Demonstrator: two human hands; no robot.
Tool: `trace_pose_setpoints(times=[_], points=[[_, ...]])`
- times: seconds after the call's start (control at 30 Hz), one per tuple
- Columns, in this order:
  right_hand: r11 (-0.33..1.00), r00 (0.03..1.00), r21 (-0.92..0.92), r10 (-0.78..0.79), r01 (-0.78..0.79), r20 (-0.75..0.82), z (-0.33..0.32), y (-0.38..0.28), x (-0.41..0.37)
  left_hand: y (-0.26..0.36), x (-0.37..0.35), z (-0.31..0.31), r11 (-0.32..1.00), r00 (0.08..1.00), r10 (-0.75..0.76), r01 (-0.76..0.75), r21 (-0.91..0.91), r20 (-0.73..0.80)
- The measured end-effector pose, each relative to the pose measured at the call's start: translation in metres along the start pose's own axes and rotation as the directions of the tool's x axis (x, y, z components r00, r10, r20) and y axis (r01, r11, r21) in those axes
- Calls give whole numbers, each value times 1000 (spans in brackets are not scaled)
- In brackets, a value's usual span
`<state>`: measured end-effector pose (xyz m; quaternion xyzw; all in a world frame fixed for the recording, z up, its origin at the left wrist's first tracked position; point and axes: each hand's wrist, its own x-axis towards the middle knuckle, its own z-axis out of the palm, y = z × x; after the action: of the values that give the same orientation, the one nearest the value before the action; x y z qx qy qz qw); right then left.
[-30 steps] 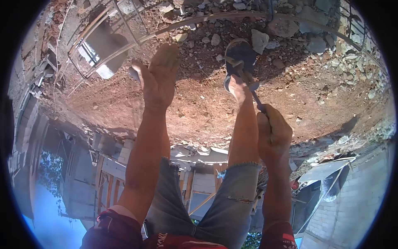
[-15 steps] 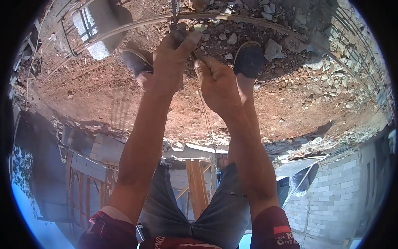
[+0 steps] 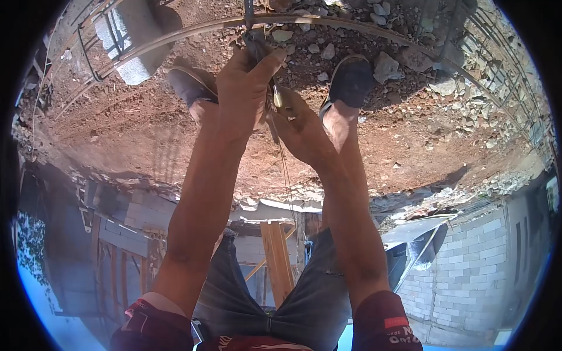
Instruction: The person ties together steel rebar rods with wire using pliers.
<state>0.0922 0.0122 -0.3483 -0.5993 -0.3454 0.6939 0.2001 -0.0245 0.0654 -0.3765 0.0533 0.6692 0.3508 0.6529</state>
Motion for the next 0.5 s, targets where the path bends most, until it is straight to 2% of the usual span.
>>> trace_pose_setpoints(times=[0.03, 0.07, 0.1, 0.13, 0.2, 0.27, 0.33, 0.37, 0.43, 0.47, 0.5], points=[[969, 969, 91, 219, -229, 114, -3, -6, -1, 1, 0, 0, 1000, 1000, -2, 2, 3, 2], [879, 879, 153, 410, -452, 244, -4, -13, 1, 2, -1, 0, 999, 1000, -2, 3, -49, 18], [851, 925, 385, 265, -357, 272, 8, 5, 2, 3, -1, 0, 995, 999, -1, 4, -100, 34], [850, 925, 387, 266, -357, 271, 7, 18, -4, 4, -1, 0, 995, 999, -2, 5, -98, 35], [959, 952, 106, 241, -264, 188, 12, 8, -4, 4, -1, -2, 993, 998, 6, 0, -115, 59], [952, 952, 130, 256, -278, 167, 14, 6, -4, 4, -3, -3, 996, 998, 9, -4, -86, 57], [886, 947, 340, 269, -315, 177, 16, 7, -4, 5, -4, -1, 998, 998, 16, -13, -54, 58], [884, 947, 346, 267, -314, 178, 19, 7, -5, 12, -9, 5, 998, 998, 65, -65, 14, 12], [765, 961, 582, 242, -275, 135, 23, 8, -5, 14, -10, 7, 989, 992, 121, -118, 88, -28], [763, 961, 585, 242, -275, 136, 21, 10, -5, 13, -11, 6, 986, 993, 108, -102, 133, -45], [835, 962, 478, 218, -271, 164, 16, 15, -4, 12, -12, 5, 981, 993, 97, -85, 177, -63]])
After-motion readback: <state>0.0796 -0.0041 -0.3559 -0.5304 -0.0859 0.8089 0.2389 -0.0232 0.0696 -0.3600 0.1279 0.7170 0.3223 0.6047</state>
